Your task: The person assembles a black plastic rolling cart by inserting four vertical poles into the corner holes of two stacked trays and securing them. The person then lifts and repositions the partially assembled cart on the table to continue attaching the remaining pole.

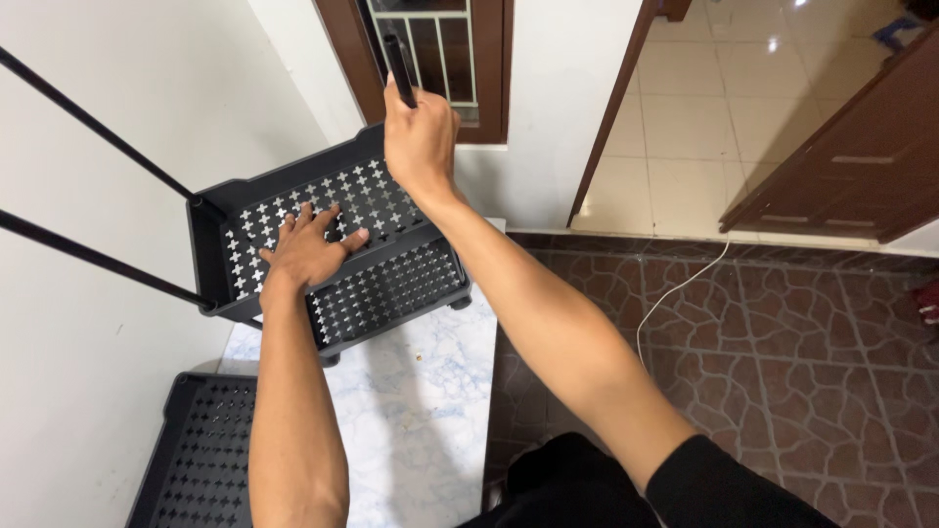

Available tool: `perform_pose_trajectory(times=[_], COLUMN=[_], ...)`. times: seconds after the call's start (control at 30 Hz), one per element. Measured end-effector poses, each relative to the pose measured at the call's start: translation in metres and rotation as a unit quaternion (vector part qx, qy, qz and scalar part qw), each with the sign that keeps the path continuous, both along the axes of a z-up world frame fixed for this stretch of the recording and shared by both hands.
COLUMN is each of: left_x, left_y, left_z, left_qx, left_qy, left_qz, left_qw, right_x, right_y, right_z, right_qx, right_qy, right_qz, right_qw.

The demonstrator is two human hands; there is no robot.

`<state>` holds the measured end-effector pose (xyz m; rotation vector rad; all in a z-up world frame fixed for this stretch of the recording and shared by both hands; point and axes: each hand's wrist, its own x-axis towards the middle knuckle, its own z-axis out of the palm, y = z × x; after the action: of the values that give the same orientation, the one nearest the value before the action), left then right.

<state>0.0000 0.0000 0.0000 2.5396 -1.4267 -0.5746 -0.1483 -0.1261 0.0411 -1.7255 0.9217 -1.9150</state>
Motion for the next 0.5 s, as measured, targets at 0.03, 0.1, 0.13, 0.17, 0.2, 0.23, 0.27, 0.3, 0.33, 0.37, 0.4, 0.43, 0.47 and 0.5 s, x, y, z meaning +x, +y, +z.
perform_pose_trajectory(times=[0.03,0.1,0.13,0.17,0.2,0.23,0.27,0.3,0.33,0.37,0.4,0.43,0.47,0.5], left_x=[-0.001,-0.001,0.0,0.001,0.0,0.0,0.0,0.0,0.0,0.001,0.002,0.002,0.002,0.002], left_y=[0.001,0.001,0.001,0.001,0.001,0.0,-0.001,-0.001,-0.001,-0.001,0.001,0.0,0.001,0.002], left_z=[0.0,0.002,0.005,0.005,0.004,0.003,0.001,0.0,0.0,0.0,-0.001,0.0,0.0,0.0], left_qx=[-0.005,-0.006,-0.003,0.002,0.002,0.004,0.006,0.006,0.006,0.005,0.004,0.001,-0.002,-0.002], left_qy=[0.001,-0.001,-0.004,-0.004,-0.004,-0.003,-0.002,-0.001,0.0,-0.002,-0.002,-0.003,-0.004,-0.004], left_qz=[-0.001,-0.001,-0.002,-0.003,-0.002,-0.001,-0.001,-0.001,0.0,0.001,0.001,0.001,0.001,0.003], left_qw=[1.0,1.0,1.0,1.0,1.0,1.0,1.0,1.0,1.0,1.0,1.0,1.0,1.0,1.0], right_x=[0.002,0.002,-0.001,-0.009,-0.018,-0.028,-0.038,-0.043,-0.046,-0.046,-0.044,-0.041,-0.038,-0.035], right_y=[0.004,0.005,0.003,-0.001,-0.005,-0.011,-0.018,-0.023,-0.028,-0.032,-0.035,-0.037,-0.038,-0.038], right_z=[0.0,0.006,0.012,0.014,0.016,0.017,0.018,0.016,0.013,0.011,0.007,0.004,0.0,-0.005], right_qx=[0.034,0.097,0.136,0.174,0.21,0.211,0.212,0.214,0.213,0.211,0.209,0.219,0.23,0.242], right_qy=[-0.01,-0.031,-0.032,-0.029,-0.024,-0.02,-0.016,-0.013,0.005,0.023,0.041,0.034,0.027,0.022], right_qz=[0.011,0.036,0.12,0.202,0.282,0.368,0.451,0.531,0.538,0.545,0.553,0.54,0.527,0.513], right_qw=[0.999,0.994,0.983,0.963,0.936,0.905,0.867,0.82,0.816,0.811,0.806,0.812,0.817,0.823])
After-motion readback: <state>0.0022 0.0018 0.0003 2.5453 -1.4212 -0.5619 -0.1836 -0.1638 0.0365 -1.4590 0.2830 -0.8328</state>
